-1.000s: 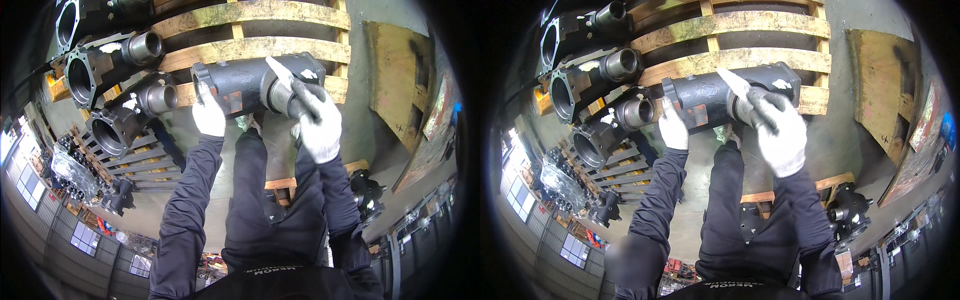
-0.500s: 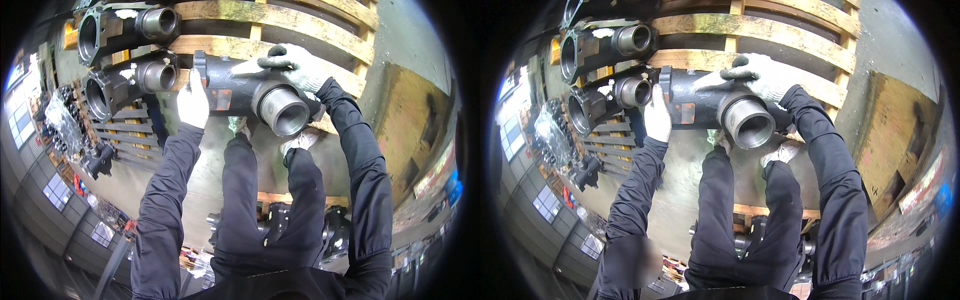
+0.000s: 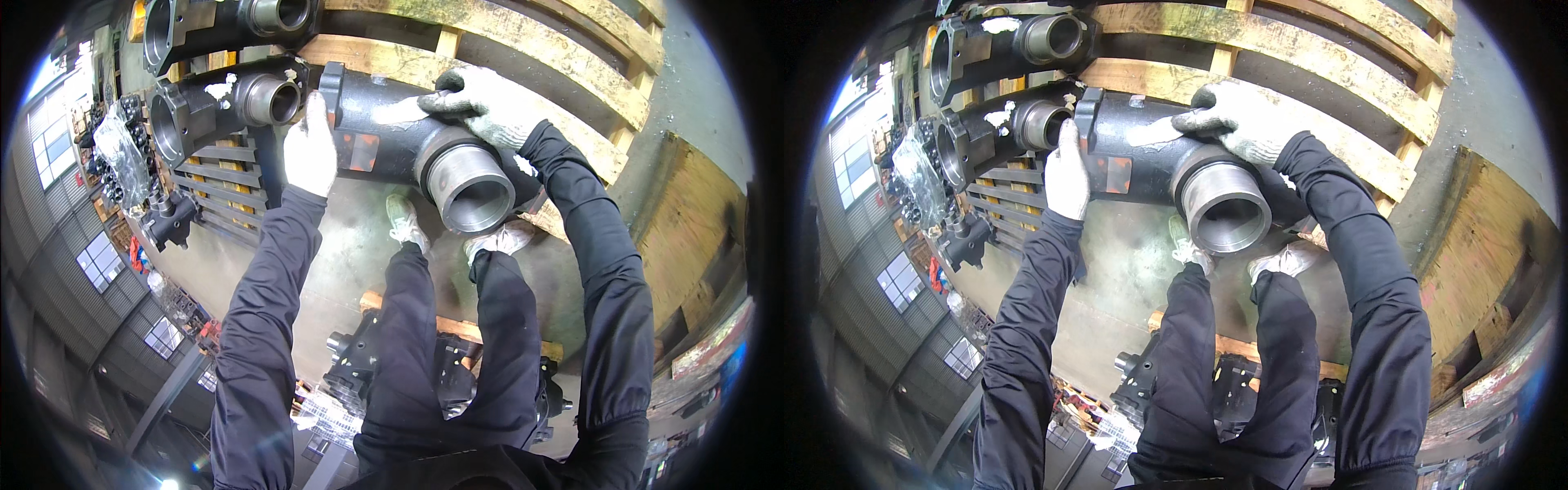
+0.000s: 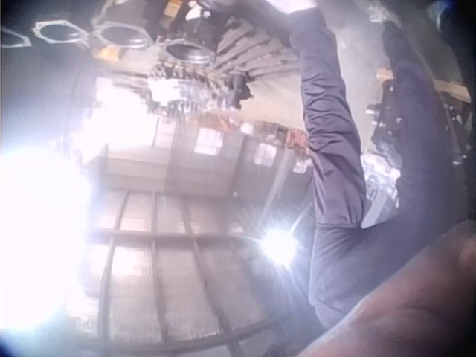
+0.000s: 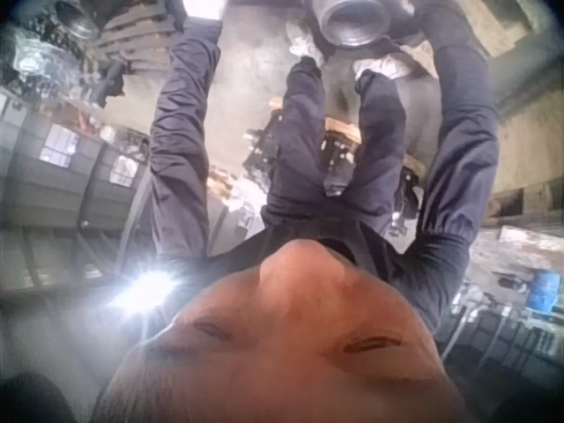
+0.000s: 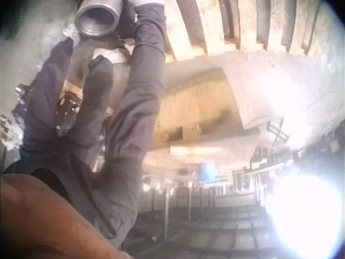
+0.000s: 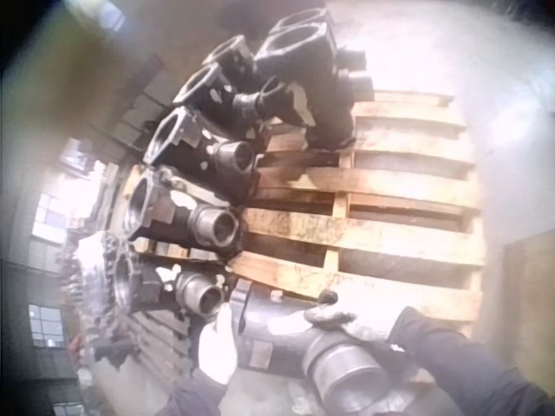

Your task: The person applies a white compound to the surface of a black metal part using a small metal tool. They rotate the part to cover multiple areas, then place it on a wooden pallet with other similar parts. The person repeats the process on another part, applying compound and rotating it before placing it on the pallet.

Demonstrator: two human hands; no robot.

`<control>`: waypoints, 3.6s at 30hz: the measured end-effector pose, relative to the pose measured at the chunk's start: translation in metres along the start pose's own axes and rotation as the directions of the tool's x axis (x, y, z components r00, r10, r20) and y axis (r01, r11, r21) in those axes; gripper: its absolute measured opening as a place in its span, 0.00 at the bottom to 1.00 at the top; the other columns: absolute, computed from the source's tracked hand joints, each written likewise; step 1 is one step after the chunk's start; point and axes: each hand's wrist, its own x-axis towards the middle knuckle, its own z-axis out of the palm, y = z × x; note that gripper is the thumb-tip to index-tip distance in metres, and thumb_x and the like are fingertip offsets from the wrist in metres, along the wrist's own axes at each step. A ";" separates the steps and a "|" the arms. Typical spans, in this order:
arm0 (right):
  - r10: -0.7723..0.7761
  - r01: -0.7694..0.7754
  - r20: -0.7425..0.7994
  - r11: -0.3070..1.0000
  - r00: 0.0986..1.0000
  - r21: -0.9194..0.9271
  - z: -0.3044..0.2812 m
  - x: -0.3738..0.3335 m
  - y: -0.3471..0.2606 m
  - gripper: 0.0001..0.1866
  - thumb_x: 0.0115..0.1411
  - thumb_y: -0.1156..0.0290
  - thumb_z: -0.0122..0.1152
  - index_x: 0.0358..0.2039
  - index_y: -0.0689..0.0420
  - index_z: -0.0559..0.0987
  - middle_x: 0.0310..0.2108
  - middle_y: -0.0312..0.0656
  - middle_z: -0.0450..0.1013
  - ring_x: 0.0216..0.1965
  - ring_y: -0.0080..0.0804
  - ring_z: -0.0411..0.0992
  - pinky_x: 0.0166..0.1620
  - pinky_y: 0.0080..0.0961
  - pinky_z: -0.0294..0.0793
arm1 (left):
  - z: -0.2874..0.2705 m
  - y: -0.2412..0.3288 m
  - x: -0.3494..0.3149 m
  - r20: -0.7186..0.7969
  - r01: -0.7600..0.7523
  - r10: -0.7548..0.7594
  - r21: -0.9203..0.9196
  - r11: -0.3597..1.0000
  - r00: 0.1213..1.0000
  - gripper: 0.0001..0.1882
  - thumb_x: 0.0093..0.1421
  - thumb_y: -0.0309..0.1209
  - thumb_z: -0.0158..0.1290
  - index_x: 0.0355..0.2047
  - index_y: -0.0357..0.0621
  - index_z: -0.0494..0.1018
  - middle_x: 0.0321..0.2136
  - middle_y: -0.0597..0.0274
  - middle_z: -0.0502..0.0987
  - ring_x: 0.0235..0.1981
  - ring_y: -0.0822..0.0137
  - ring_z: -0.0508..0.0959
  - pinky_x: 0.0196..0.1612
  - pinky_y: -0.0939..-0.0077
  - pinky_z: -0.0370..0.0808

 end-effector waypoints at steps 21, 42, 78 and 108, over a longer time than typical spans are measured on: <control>-0.007 0.010 0.057 0.998 0.998 -0.055 -0.006 0.009 0.010 0.28 0.61 0.82 0.60 0.55 0.33 0.81 0.53 0.44 0.75 0.54 0.49 0.71 0.58 0.38 0.72 | 0.003 0.001 -0.003 -0.049 -0.063 0.066 0.068 0.996 0.997 0.34 0.71 0.56 0.45 0.42 0.29 0.80 0.33 0.54 0.81 0.36 0.67 0.78 0.43 0.74 0.72; 0.009 -0.008 -0.014 0.999 1.000 0.047 -0.001 0.008 0.023 0.23 0.62 0.78 0.61 0.55 0.36 0.81 0.47 0.46 0.77 0.48 0.49 0.75 0.52 0.37 0.76 | 0.001 0.006 -0.003 -0.026 0.034 -0.034 0.025 0.999 0.999 0.33 0.72 0.55 0.45 0.35 0.31 0.78 0.27 0.58 0.78 0.32 0.69 0.74 0.39 0.74 0.71; 0.262 -0.265 0.041 0.952 0.964 0.150 0.004 0.029 -0.023 0.21 0.66 0.76 0.57 0.55 0.37 0.82 0.47 0.47 0.76 0.48 0.48 0.75 0.53 0.39 0.74 | 0.005 0.006 -0.002 -0.039 0.024 -0.022 0.043 0.999 0.999 0.33 0.72 0.53 0.44 0.35 0.30 0.80 0.27 0.53 0.81 0.29 0.64 0.78 0.38 0.71 0.73; 0.905 -0.702 -0.395 0.385 0.159 0.600 0.026 -0.171 -0.155 0.17 0.69 0.70 0.55 0.56 0.60 0.76 0.39 0.51 0.80 0.34 0.36 0.79 0.41 0.31 0.77 | -0.010 0.027 0.070 0.704 0.563 -0.077 -0.491 0.665 0.706 0.21 0.72 0.45 0.48 0.54 0.42 0.74 0.45 0.57 0.80 0.44 0.65 0.80 0.52 0.69 0.77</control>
